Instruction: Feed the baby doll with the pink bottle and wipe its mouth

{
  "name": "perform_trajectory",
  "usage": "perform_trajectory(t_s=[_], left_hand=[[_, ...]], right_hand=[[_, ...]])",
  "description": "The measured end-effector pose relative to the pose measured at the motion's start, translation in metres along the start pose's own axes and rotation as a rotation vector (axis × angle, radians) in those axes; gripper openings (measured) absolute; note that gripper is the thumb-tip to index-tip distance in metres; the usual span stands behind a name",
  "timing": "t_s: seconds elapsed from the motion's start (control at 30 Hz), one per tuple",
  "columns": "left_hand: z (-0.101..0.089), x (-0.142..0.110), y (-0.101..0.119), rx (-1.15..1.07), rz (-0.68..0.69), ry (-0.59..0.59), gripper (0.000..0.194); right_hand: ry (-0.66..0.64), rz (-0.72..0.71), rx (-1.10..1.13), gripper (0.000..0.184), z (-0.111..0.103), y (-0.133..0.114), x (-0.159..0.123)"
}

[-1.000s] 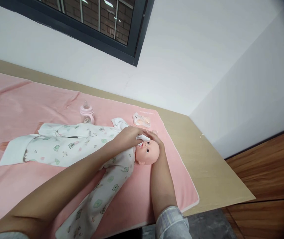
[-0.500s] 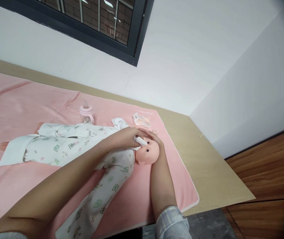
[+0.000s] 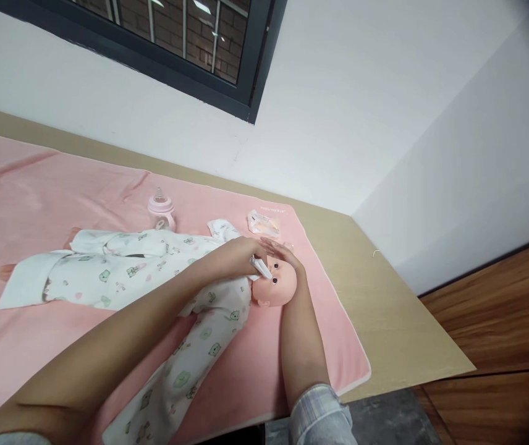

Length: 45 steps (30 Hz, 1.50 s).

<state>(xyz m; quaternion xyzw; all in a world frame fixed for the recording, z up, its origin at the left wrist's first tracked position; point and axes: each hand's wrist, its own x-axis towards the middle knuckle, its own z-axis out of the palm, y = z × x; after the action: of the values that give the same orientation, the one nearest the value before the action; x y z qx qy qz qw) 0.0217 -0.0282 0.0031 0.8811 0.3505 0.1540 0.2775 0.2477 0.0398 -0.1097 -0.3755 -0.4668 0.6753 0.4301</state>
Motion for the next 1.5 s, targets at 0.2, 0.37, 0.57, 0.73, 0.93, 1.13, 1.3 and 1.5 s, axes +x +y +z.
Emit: perform_trajectory(t_s=[0.2,0.37,0.57,0.73,0.93,1.13,1.3,1.5], left_hand=[[0.0,0.002,-0.007,-0.047,0.017,0.027,0.013],[-0.002,0.003,-0.008,-0.043,0.001,0.03,0.016],[-0.003,0.003,-0.009,-0.04,-0.016,0.068,0.016],[-0.003,0.003,-0.008,-0.03,-0.013,0.1,0.011],[-0.002,0.003,-0.008,0.006,-0.004,0.127,0.014],[0.001,0.005,-0.006,0.104,-0.015,0.154,0.014],[0.003,0.005,-0.005,0.114,-0.008,0.199,0.008],[0.006,0.005,-0.006,0.074,-0.003,0.225,0.011]], right_hand=[[0.071,0.004,-0.035,0.039,0.01,-0.005,-0.006],[0.086,-0.013,-0.043,0.036,0.019,-0.013,-0.015],[0.098,0.003,-0.046,0.036,0.022,-0.015,-0.015],[0.109,0.002,-0.036,0.037,0.022,-0.014,-0.015],[0.12,0.009,-0.038,0.037,0.022,-0.015,-0.015],[0.137,0.025,-0.05,0.033,0.026,-0.017,-0.016],[0.139,0.013,-0.048,0.036,0.028,-0.018,-0.017],[0.141,-0.013,-0.069,0.035,0.028,-0.018,-0.014]])
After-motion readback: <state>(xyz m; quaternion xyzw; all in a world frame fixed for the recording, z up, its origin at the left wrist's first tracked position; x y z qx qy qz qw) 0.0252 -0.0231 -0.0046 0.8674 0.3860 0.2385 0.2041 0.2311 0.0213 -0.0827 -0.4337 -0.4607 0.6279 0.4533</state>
